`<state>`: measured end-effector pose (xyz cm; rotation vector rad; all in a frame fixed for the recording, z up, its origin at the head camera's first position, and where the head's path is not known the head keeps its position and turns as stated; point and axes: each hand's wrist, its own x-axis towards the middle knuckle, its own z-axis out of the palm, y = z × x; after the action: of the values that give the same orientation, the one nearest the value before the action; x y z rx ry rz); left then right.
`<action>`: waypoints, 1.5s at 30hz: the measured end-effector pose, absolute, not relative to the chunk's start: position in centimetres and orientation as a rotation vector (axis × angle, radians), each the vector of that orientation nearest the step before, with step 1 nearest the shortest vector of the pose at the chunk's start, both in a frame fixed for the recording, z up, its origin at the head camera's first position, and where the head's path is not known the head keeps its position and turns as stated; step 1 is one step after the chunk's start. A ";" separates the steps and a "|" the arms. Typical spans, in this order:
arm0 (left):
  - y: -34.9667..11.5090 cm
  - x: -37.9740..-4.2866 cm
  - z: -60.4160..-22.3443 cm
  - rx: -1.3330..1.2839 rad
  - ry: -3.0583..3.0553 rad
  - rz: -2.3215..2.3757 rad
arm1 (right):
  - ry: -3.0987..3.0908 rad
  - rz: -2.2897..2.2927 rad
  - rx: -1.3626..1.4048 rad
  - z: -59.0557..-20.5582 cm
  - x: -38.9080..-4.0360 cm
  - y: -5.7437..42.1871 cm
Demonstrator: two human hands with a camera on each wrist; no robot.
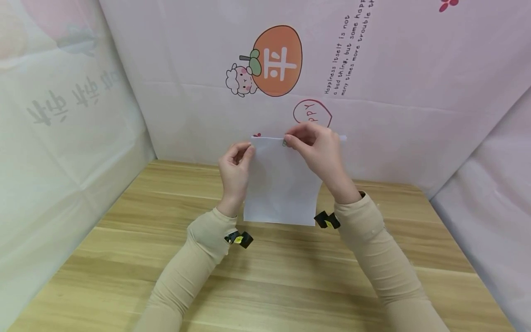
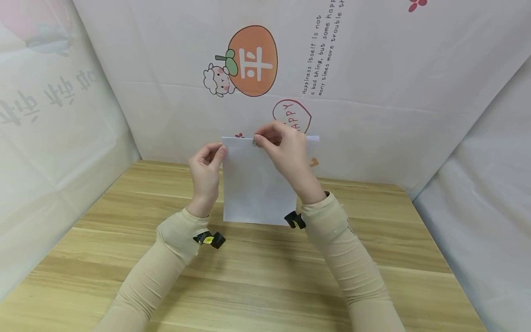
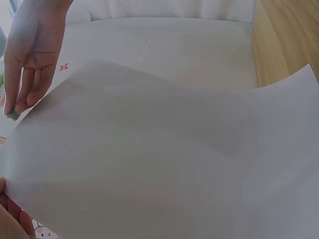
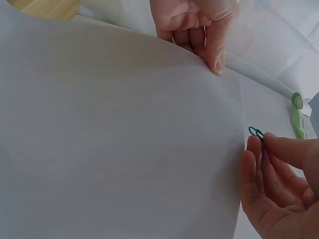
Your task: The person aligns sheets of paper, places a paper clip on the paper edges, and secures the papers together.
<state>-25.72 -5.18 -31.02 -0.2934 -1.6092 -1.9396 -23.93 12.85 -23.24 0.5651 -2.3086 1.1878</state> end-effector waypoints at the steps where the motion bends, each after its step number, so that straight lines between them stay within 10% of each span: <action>1: -5.2 -25.7 -31.0 -0.293 -1.610 -1.939 | -2.301 1.187 0.568 -23.2 -24.0 12.8; 45: -4.8 -23.5 -29.2 -0.312 -1.617 -1.885 | -2.177 1.184 0.548 -22.9 -25.2 10.7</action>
<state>-23.48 -4.80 -29.17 -0.3122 -1.6172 -1.8850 -25.19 10.66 -22.86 0.5480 -2.1774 1.1840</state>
